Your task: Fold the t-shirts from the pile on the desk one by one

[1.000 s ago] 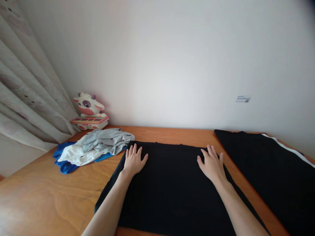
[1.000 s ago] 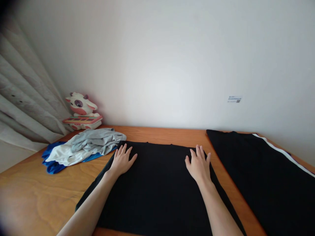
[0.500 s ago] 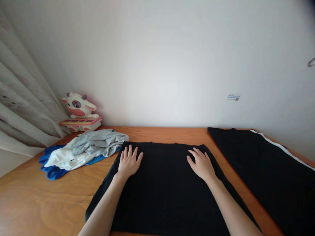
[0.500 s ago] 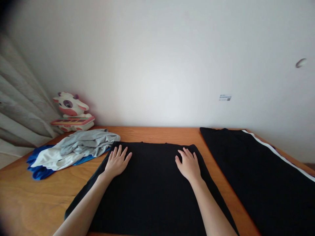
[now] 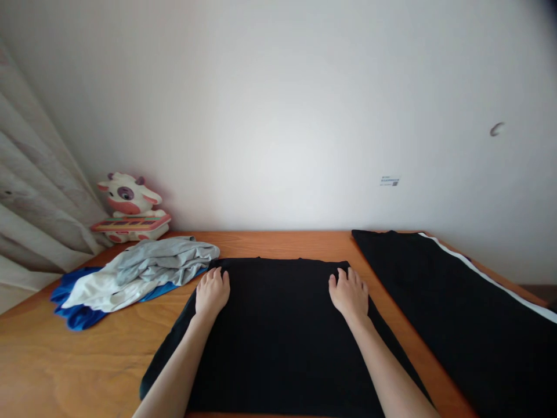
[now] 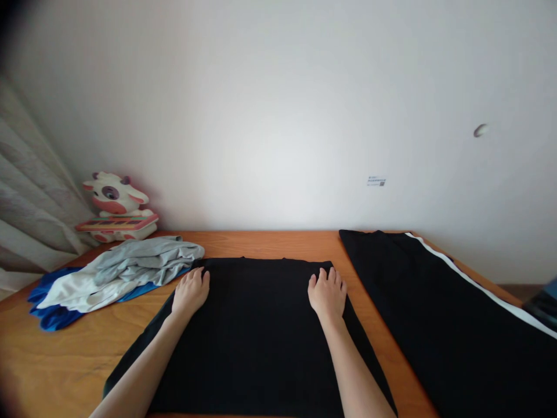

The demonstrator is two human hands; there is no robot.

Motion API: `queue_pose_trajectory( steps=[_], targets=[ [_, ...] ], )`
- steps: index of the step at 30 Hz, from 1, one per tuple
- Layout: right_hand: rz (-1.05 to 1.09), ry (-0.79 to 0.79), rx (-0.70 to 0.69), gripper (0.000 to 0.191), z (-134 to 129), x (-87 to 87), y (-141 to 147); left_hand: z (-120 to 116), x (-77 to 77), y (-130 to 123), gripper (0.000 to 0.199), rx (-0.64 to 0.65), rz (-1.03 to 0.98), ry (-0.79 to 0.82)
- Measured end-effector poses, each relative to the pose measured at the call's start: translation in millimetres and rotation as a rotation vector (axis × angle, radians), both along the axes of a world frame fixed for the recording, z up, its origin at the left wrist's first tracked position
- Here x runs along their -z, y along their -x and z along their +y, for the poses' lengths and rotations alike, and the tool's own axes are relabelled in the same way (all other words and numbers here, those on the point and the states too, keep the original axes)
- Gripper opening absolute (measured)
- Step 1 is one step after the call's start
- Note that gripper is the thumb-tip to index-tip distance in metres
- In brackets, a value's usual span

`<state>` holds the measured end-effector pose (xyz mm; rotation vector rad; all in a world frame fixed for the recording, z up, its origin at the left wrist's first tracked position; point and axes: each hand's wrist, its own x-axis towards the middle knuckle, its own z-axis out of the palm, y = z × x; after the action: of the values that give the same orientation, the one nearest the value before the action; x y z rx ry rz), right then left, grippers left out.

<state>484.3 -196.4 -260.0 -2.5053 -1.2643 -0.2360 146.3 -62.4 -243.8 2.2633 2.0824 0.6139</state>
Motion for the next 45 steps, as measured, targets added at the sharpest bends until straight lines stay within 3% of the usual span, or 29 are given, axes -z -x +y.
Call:
queue_pose_trajectory(
  steps=[6,11,14,18,21,25,29,33,35,37,40,43,45],
  targets=[
    [0.004,-0.018,-0.021,0.044,-28,-7.6,11,-11,-4.0,2,0.047,0.04,-0.036,0.005],
    [0.063,0.001,-0.023,0.041,-57,-18.3,12,-4,-2.8,5,0.047,0.144,-0.049,0.024],
    [0.145,0.029,-0.059,0.037,-77,-25.6,-1,8,-13.1,8,0.043,0.279,-0.036,0.14],
    [0.274,0.081,-0.146,0.028,-111,-35.7,-27,28,-41.6,2,0.034,0.597,0.077,0.342],
    [0.328,0.107,-0.189,0.021,-136,-47.4,-40,33,-66.0,-23,0.026,0.689,0.206,0.356],
    [0.361,0.069,-0.185,0.025,-170,-71.2,-49,24,-84.2,-76,0.023,0.633,0.278,0.121],
    [0.6,0.018,-0.275,0.032,-201,-86.3,-54,10,-70.5,-118,0.028,0.602,0.255,0.147],
    [0.614,-0.11,-0.222,0.04,-226,-73.8,-53,7,-49.3,-149,0.029,0.574,0.107,0.198],
    [0.579,-0.154,-0.2,0.044,-237,-67.0,-50,9,-53.0,-169,0.028,0.552,-0.001,0.159],
    [0.598,-0.185,-0.21,0.044,-247,-70.0,-50,12,-72.7,-194,0.03,0.573,-0.094,0.124],
    [0.628,-0.266,-0.138,0.048,-259,-99.8,-61,13,-129.3,-251,0.036,0.644,-0.171,0.09],
    [0.639,-0.331,-0.03,0.057,-264,-145.1,-100,4,-195.2,-335,0.035,0.719,-0.216,-0.034],
    [0.673,-0.295,-0.025,0.053,-266,-166.4,-142,-12,-227.4,-397,0.037,0.743,-0.262,-0.049]
  ],
)
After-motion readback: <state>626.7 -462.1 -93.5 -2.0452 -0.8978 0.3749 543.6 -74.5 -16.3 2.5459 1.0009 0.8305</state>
